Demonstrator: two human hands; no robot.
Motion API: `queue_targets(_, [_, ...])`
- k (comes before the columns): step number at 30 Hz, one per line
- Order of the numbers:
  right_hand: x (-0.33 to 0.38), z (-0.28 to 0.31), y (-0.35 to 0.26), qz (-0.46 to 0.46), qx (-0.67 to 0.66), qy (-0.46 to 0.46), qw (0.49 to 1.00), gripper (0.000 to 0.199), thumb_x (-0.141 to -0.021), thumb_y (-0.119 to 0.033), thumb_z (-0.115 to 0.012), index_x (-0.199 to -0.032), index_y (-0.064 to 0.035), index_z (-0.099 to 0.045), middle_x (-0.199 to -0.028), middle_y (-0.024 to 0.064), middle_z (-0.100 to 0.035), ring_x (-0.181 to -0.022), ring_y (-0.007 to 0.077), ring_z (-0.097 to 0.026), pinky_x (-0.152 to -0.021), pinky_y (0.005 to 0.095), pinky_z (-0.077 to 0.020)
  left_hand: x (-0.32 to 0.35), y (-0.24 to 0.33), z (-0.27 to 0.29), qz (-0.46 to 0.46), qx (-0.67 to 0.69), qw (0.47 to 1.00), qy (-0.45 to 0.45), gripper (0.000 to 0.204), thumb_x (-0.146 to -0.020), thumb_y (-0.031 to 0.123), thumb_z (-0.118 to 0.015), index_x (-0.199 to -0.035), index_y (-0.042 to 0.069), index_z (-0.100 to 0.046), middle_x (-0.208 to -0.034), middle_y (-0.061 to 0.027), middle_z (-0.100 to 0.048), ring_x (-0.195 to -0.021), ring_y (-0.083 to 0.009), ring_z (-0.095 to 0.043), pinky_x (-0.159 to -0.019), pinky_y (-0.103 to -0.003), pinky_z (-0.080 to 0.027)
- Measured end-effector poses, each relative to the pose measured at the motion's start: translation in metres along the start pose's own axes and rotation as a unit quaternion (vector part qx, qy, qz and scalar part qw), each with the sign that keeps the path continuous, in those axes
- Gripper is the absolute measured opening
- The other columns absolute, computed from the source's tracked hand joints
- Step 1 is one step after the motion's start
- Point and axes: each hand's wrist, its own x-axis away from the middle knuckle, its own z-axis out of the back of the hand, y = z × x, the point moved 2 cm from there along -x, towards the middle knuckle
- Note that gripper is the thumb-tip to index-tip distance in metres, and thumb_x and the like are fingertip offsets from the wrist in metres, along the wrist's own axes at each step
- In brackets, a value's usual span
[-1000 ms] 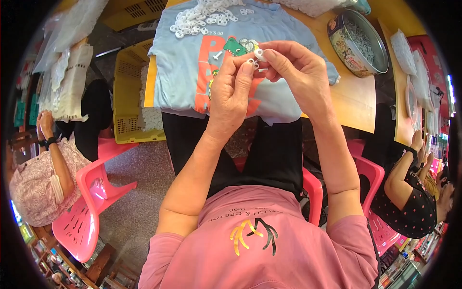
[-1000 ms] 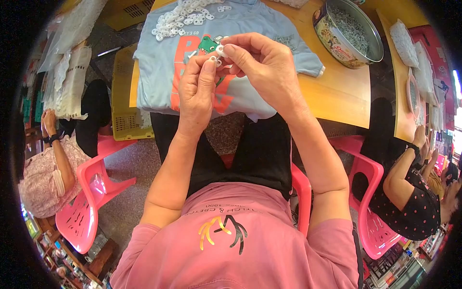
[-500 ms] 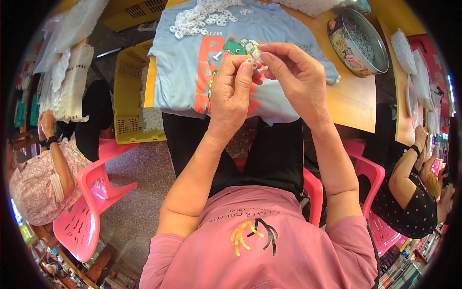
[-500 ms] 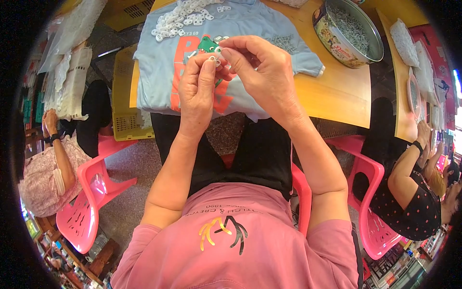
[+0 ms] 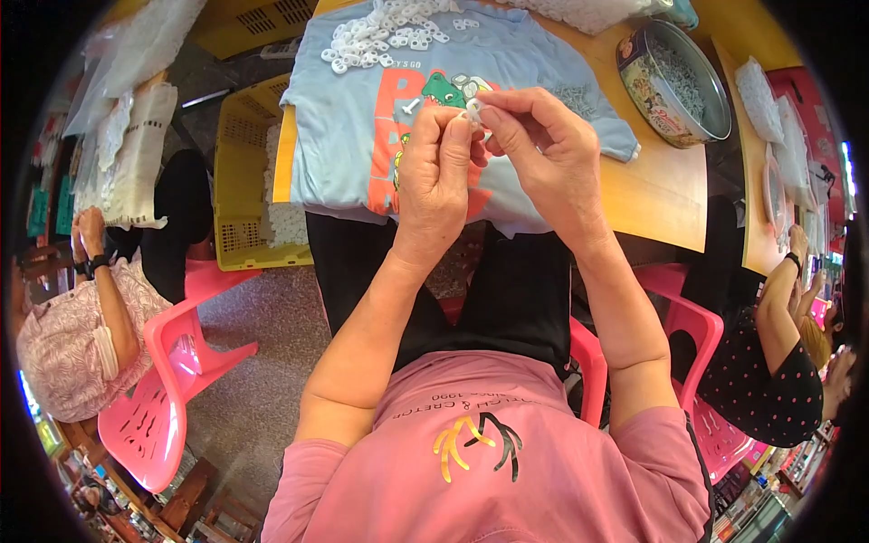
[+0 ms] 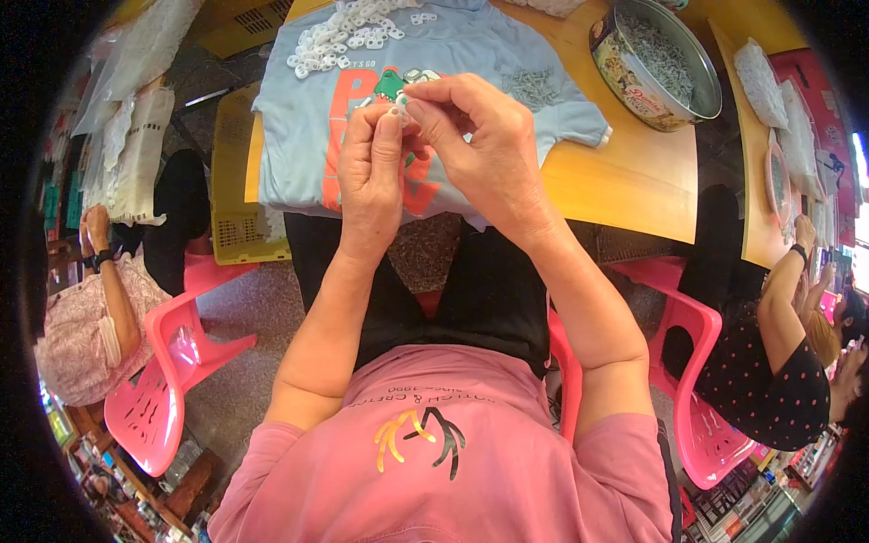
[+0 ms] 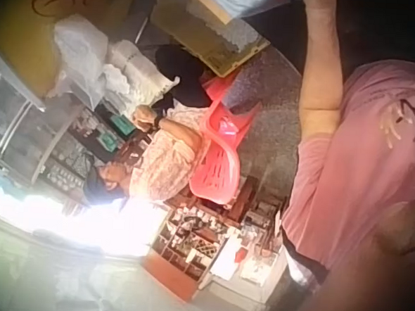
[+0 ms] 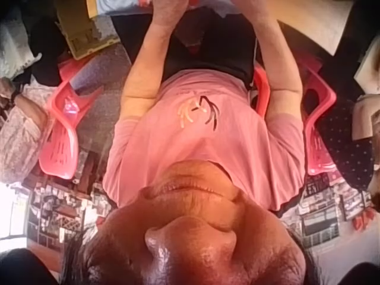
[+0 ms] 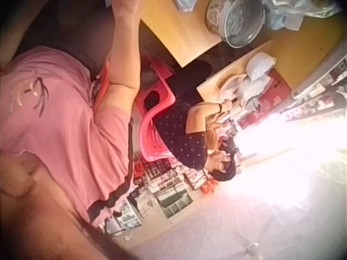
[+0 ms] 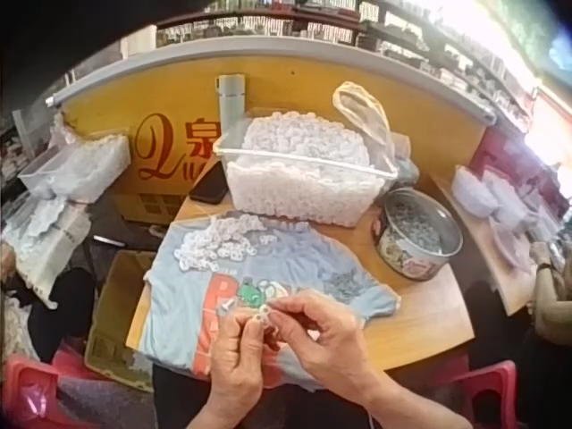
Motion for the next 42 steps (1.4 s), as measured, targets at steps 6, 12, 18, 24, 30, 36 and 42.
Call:
queue_targets(6, [0.003,-0.001,0.004,-0.001,-0.021,0.01,1.0,0.016,-0.092,-0.002,-0.065,-0.107,0.0025,-0.067,-0.088,0.0031,-0.067,-0.072,0.007,-0.061,-0.067,0.0209,-0.0513,0.0,0.0,0.001,-0.01,-0.032,0.999,-0.015,0.015,-0.105,0.016,-0.045,-0.097,0.004,-0.051,-0.08,0.0006,-0.053,-0.067,-0.0046,-0.046,-0.059,-0.021,-0.04])
queue_targets(12, [0.005,-0.005,0.005,-0.001,-0.02,0.019,1.0,0.015,-0.092,-0.001,-0.065,-0.107,0.0028,-0.067,-0.09,0.0036,-0.067,-0.072,0.0074,-0.061,-0.067,0.0207,-0.0512,-0.001,-0.001,0.002,-0.003,-0.013,1.0,-0.016,0.016,-0.105,0.016,-0.045,-0.095,0.005,-0.05,-0.078,0.0013,-0.05,-0.066,-0.0038,-0.044,-0.058,-0.021,-0.039])
queue_targets(18, [0.004,-0.008,0.005,0.037,0.005,0.022,0.999,0.014,-0.091,0.001,-0.065,-0.105,0.0032,-0.067,-0.089,0.0039,-0.067,-0.073,0.0075,-0.062,-0.067,0.0207,-0.0515,-0.001,0.005,0.002,0.001,-0.038,0.999,-0.019,0.016,-0.105,0.016,-0.044,-0.095,0.005,-0.05,-0.078,0.0015,-0.051,-0.064,-0.0035,-0.043,-0.056,-0.02,-0.039])
queue_targets(24, [0.004,-0.01,0.003,0.061,0.02,0.024,0.998,0.014,-0.09,0.002,-0.066,-0.104,0.0024,-0.067,-0.087,0.0038,-0.066,-0.074,0.0074,-0.063,-0.066,0.0213,-0.0521,0.001,0.002,-0.001,-0.021,-0.04,0.999,0.006,0.015,-0.105,0.015,-0.044,-0.096,0.005,-0.049,-0.078,0.0007,-0.055,-0.064,-0.0036,-0.045,-0.056,-0.021,-0.04])
queue_targets(30, [0.007,-0.014,0.002,0.056,-0.001,0.047,0.997,0.014,-0.09,0.002,-0.066,-0.104,0.0029,-0.067,-0.088,0.0039,-0.065,-0.074,0.0079,-0.063,-0.067,0.0216,-0.0523,0.001,0.002,0.001,-0.022,-0.048,0.998,0.018,0.014,-0.105,0.014,-0.044,-0.096,0.004,-0.049,-0.077,0.0003,-0.055,-0.064,-0.0048,-0.047,-0.056,-0.022,-0.041])
queue_targets(36, [0.006,-0.016,0.006,0.056,0.007,0.035,0.998,0.014,-0.09,0.002,-0.066,-0.104,0.0027,-0.067,-0.09,0.0044,-0.066,-0.075,0.0083,-0.063,-0.068,0.0216,-0.0525,-0.001,0.002,0.002,-0.038,-0.075,0.996,0.022,0.014,-0.105,0.014,-0.044,-0.096,0.005,-0.049,-0.075,-0.0001,-0.055,-0.064,-0.005,-0.047,-0.056,-0.022,-0.042])
queue_targets(42, [0.01,-0.022,0.002,0.0,-0.075,0.077,0.994,0.014,-0.092,-0.002,-0.065,-0.106,0.0032,-0.066,-0.088,0.0036,-0.066,-0.076,0.0085,-0.063,-0.069,0.0222,-0.0524,0.002,0.007,-0.007,-0.05,-0.055,0.997,0.037,0.014,-0.106,0.014,-0.042,-0.097,0.005,-0.05,-0.078,0.0007,-0.052,-0.067,-0.0046,-0.045,-0.059,-0.022,-0.041])
